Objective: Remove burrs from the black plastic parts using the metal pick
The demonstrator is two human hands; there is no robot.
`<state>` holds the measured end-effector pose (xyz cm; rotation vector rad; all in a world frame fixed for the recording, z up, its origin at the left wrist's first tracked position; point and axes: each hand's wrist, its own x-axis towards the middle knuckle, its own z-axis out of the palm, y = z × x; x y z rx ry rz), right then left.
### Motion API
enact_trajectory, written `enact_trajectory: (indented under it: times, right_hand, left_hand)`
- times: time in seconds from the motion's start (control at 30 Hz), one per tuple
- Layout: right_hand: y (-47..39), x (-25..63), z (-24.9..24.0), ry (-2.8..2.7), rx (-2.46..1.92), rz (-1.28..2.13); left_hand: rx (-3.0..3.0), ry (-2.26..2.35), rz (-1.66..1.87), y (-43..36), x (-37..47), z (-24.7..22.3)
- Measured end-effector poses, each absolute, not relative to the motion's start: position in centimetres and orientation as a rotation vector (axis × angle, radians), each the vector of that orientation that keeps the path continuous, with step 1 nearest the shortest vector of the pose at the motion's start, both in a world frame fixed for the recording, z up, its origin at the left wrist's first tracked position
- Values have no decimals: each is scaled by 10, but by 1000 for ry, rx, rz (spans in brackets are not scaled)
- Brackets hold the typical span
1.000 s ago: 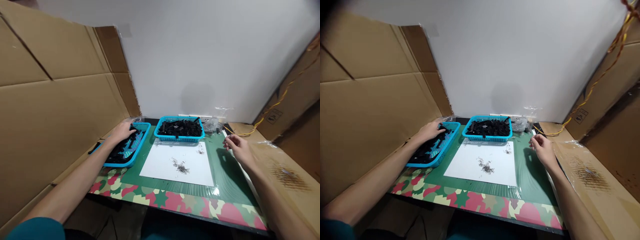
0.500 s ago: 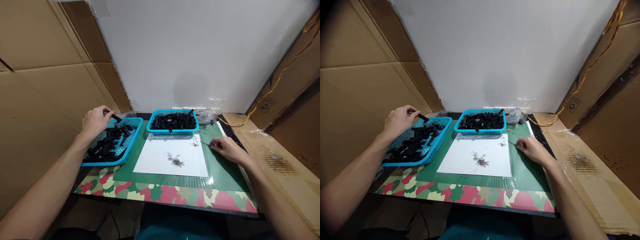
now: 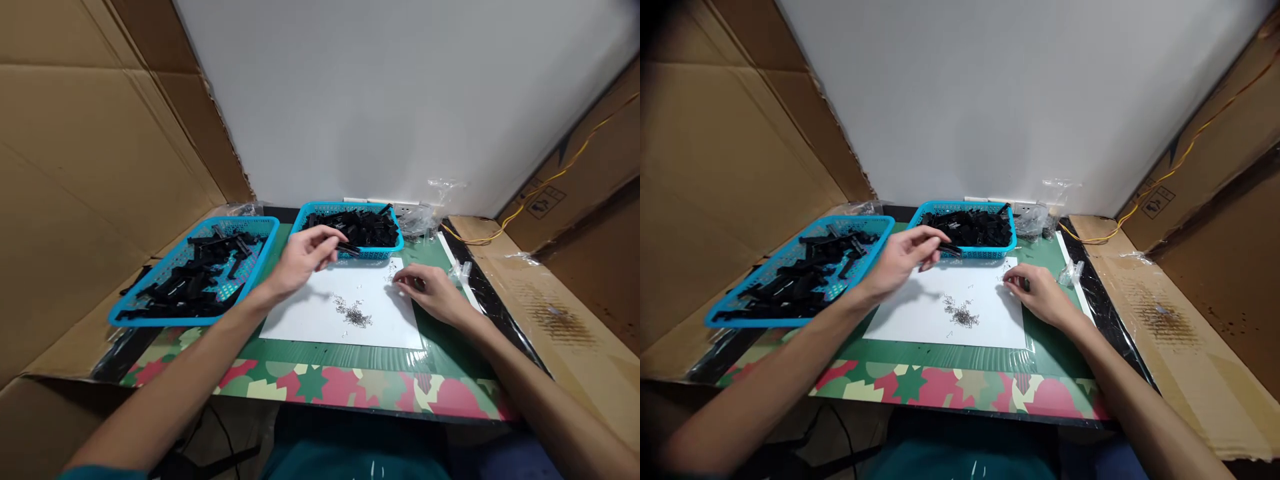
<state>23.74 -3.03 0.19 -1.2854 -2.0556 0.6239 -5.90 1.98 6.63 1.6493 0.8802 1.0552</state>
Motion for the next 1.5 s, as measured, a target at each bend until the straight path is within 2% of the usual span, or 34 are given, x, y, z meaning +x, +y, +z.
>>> enact_trajectory:
  times: [0.17,0.33,0.47,0.63,0.83,1.37,1.5]
  right_hand:
    - [-16,193,9,-2201,-1249,632]
    - [4,168,4,-2229,-1277,636]
    - [7,164,1,-2287,-1284,701]
    - [-4,173,1,-2404,-1254,582]
    - [-15,191,-4,-2183,-1331,690]
    - [-16,178,-17,-2260,-1348,511]
    - [-23,180,-6,-2108,-1264,745]
  left_hand:
    - [1457,770,1007,17,-31,22]
    - [1268,785,1083,12,-39,4]
    - [1243,758,1053,6,-38,3]
    - [1262,727,897,-1,-34,4]
    - [1218,701,803,-1,-33,7]
    - [1649,843,947,-8,-35,10]
    - [1867,900,932,-10,-37,13]
